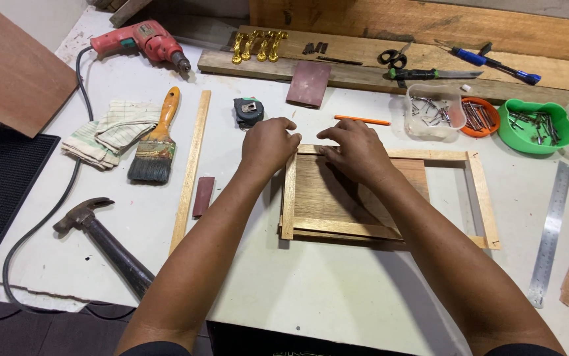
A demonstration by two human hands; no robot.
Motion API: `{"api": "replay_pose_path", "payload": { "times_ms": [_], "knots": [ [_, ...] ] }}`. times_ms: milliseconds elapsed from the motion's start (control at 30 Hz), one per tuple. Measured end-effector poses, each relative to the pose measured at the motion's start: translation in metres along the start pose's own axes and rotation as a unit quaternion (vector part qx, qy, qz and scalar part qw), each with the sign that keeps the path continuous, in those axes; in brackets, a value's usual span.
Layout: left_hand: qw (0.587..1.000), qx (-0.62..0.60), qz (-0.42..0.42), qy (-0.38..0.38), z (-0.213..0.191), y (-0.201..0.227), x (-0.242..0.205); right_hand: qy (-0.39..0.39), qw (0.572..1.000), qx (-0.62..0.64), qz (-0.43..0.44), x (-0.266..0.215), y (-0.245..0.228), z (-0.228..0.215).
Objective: The person assembles a wooden frame on a workbench, aligning thin wood strips around a wooden panel and hammering nails to fasten the corners. They apply a coating to the frame with a brush, use a tape measure to check dimensions, and sort through a pile of wood strips to select pieces.
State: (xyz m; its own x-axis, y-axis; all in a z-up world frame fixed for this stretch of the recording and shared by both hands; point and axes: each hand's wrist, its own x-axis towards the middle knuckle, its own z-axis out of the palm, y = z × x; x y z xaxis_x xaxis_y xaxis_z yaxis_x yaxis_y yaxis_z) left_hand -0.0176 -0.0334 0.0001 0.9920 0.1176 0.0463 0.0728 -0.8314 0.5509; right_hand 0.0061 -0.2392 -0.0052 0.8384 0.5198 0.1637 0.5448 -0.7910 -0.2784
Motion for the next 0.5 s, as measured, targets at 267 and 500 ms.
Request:
{"api": "replay_pose_path", "payload": {
  "times_ms": [267,500],
  "knots": [
    [0.996,0.001,0.090,0.025,0.011,0.028,-0.012,0.031,0.999,0.003,-0.019,-0.017,0.003,-0.008],
    [0.982,-0.042,0.186,-0.009,0.028,0.090,0.000,0.111,0.993,-0.038,-0.033,-0.056,0.044,-0.042]
  ]
}}
